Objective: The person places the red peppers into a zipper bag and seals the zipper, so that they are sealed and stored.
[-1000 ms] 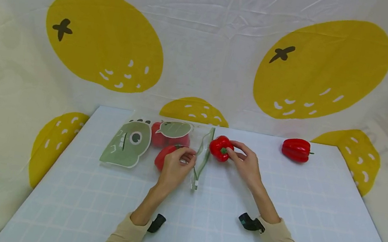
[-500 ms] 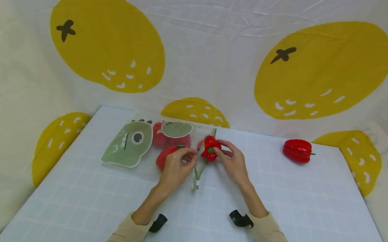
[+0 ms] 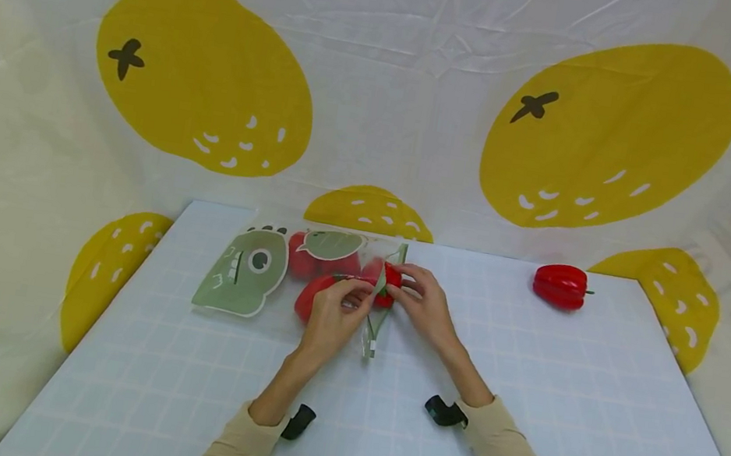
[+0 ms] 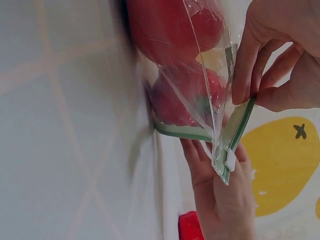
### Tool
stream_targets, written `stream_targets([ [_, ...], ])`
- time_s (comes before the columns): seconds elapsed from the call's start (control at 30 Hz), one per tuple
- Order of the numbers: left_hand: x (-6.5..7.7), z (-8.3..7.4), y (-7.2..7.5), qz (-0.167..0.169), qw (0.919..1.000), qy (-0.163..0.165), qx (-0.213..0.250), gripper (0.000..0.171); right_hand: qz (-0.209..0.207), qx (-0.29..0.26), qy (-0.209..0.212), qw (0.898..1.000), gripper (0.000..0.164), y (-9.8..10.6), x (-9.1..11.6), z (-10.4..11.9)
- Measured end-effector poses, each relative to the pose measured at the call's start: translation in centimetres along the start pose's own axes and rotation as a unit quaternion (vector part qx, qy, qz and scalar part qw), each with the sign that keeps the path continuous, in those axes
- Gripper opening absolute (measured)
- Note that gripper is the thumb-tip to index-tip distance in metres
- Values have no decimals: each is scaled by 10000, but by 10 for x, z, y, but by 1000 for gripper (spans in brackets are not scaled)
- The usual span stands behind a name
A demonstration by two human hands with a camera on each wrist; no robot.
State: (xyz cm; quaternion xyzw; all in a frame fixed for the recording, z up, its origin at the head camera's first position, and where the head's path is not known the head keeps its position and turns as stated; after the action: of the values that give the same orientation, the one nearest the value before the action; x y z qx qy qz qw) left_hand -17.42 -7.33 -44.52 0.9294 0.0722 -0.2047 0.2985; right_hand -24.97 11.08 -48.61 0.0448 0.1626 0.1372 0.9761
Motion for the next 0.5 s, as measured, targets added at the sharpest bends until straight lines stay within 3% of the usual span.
stream_targets([
  [0.23,-1,1,-1,-45,10000,-64,55,13,269,-33,-346,9990,37,0,-1,0],
  [0.5,0,1,-1,45,10000,-1,-83,15,615,-205,-1005,9928,43,-4,-8,5],
])
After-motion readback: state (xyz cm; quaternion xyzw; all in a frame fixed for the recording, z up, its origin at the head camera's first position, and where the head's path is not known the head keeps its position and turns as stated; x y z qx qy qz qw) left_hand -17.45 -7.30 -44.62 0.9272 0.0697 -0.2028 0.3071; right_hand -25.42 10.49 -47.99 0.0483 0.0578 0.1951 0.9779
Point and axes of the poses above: each hand's wrist, its own x-axis away from the middle knuckle, its own y-axis out of the back of the hand, z = x × y, the point moved 1 cm from there along -x, towards the middle knuckle, and after that the axes turned 10 degrees about -x, right-handed, at the moved point
